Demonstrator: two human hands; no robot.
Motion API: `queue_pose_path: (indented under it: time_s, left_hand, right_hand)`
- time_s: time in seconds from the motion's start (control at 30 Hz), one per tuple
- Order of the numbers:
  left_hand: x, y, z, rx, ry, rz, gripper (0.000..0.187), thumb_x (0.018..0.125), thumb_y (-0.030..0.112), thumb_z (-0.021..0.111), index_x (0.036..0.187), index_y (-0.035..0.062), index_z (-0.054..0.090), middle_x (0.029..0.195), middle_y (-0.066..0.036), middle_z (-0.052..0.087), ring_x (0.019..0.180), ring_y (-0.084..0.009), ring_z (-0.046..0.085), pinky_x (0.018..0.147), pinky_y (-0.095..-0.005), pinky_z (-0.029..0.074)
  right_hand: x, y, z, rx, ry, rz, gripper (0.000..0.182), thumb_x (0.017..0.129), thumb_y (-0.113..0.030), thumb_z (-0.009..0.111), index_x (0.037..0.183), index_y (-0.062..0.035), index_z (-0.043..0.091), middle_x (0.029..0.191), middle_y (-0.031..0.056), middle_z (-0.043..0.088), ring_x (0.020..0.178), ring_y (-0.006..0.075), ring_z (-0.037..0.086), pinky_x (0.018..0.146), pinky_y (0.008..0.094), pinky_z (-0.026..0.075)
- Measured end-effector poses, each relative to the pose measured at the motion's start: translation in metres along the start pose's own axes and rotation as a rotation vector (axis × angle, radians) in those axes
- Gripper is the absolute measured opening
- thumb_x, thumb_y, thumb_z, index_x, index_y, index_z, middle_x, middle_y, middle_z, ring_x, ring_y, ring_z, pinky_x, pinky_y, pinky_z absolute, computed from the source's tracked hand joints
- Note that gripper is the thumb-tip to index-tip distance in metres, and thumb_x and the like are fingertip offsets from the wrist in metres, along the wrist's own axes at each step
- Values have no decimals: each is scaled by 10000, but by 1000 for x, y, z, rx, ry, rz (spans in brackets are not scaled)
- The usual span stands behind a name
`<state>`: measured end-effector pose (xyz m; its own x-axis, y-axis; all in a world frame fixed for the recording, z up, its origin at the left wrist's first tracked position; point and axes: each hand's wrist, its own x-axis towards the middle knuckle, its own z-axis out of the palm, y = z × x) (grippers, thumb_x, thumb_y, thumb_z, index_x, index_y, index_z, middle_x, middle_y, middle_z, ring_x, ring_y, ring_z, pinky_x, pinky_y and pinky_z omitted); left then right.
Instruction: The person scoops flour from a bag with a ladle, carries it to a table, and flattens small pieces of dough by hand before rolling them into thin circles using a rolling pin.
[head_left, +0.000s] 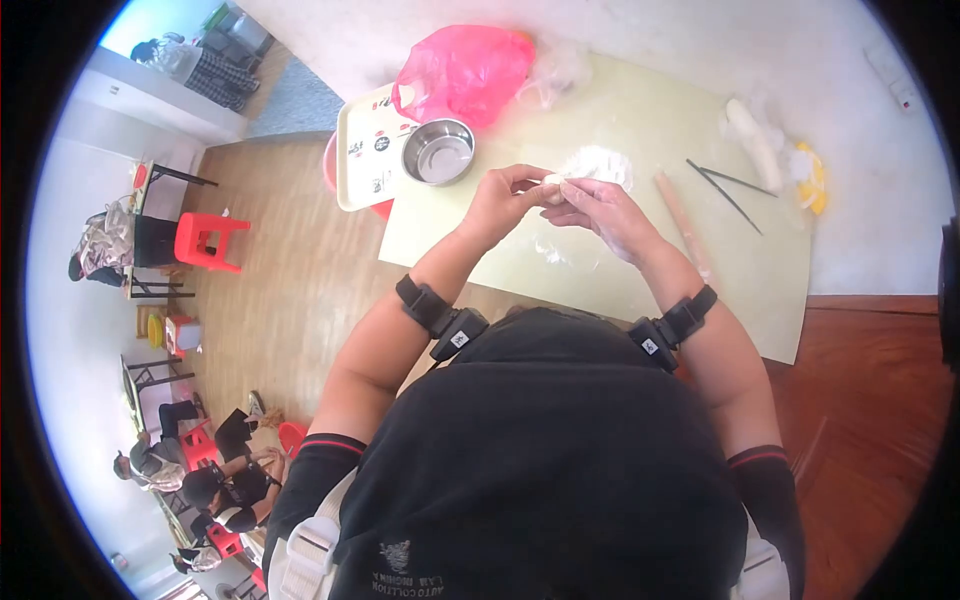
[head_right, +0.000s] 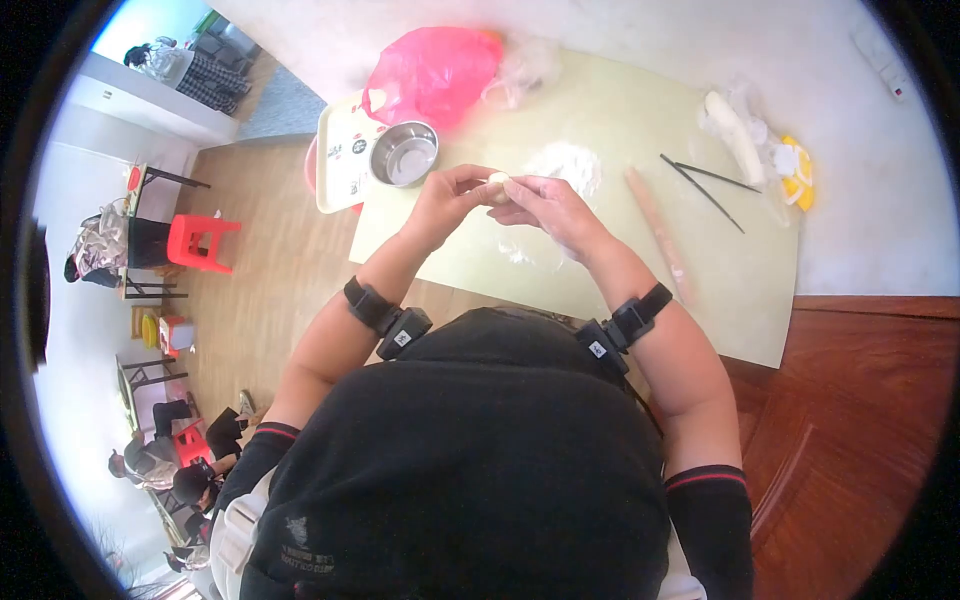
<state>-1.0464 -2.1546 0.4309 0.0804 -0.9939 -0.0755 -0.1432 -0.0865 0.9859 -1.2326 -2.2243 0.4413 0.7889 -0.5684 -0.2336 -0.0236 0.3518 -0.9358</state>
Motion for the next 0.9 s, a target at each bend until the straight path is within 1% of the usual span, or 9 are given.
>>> queue_pose_path:
  time_s: [0.2,0.3,0.37,0.4,0.47,0.63,0.7,0.8,0.9]
  left_hand:
    - [8,-7,-1,-129,38,-64,307,898,157,684,1103,-68,642,962,-105,690,893,-139,636,769,-272,506]
    - [8,-13,3,-253,-27,-84,326,900,154,683,1141,-59,633,967,-107,689,875,-149,644,778,-281,512]
    - [4,-12,8,-361,-68,27,341,897,132,680,1192,-29,626,974,-103,689,853,-148,651,791,-282,515]
    - [5,-17,9,-372,-70,22,341,897,132,680,1192,-29,626,974,-103,689,853,-148,651,791,-282,515]
    - [5,-28,10,-97,-106,75,345,897,110,670,1223,6,625,950,-87,695,841,-141,656,789,-279,520]
    - [-1,-34,16,-15,-71,53,288,900,115,666,1167,9,661,903,-82,703,823,-136,662,758,-277,529]
    - [-3,-34,20,32,-68,52,268,904,120,663,1145,5,672,890,-85,704,818,-136,664,750,-278,532]
    - [-3,-34,26,125,-56,81,244,902,127,667,1111,1,686,898,-100,709,813,-135,668,751,-272,532]
    - [-1,-30,33,170,-92,-42,253,898,144,676,1112,9,685,946,-105,711,851,-140,670,772,-271,530]
  right_hand:
    - [8,8,6,-154,143,-58,389,964,-231,594,1220,61,563,1062,139,674,941,208,680,866,300,542]
    - [2,9,8,-188,182,-13,302,976,-191,565,1154,51,588,1034,141,673,927,199,676,843,319,554]
    - [-2,13,5,-192,191,1,306,982,-197,553,1153,54,588,1034,143,673,925,202,677,841,317,555]
    - [-3,16,4,-189,190,9,311,988,-203,541,1153,56,589,1034,145,673,923,205,679,839,316,555]
    - [-7,20,5,-147,213,37,314,996,-208,522,1147,60,590,1026,147,674,916,211,682,836,315,556]
    - [-12,30,5,-139,264,92,324,1018,-209,467,1143,62,592,1006,149,678,907,217,688,833,311,559]
    - [-9,42,-4,-412,230,81,329,1019,-194,454,1194,58,574,999,169,688,872,223,703,803,312,565]
    - [-11,50,-16,-487,164,70,333,1024,-198,432,1200,48,571,994,167,689,876,215,701,792,322,565]
    - [-16,50,-34,-419,75,75,337,1022,-210,442,1200,42,579,992,154,691,882,209,696,785,315,557]
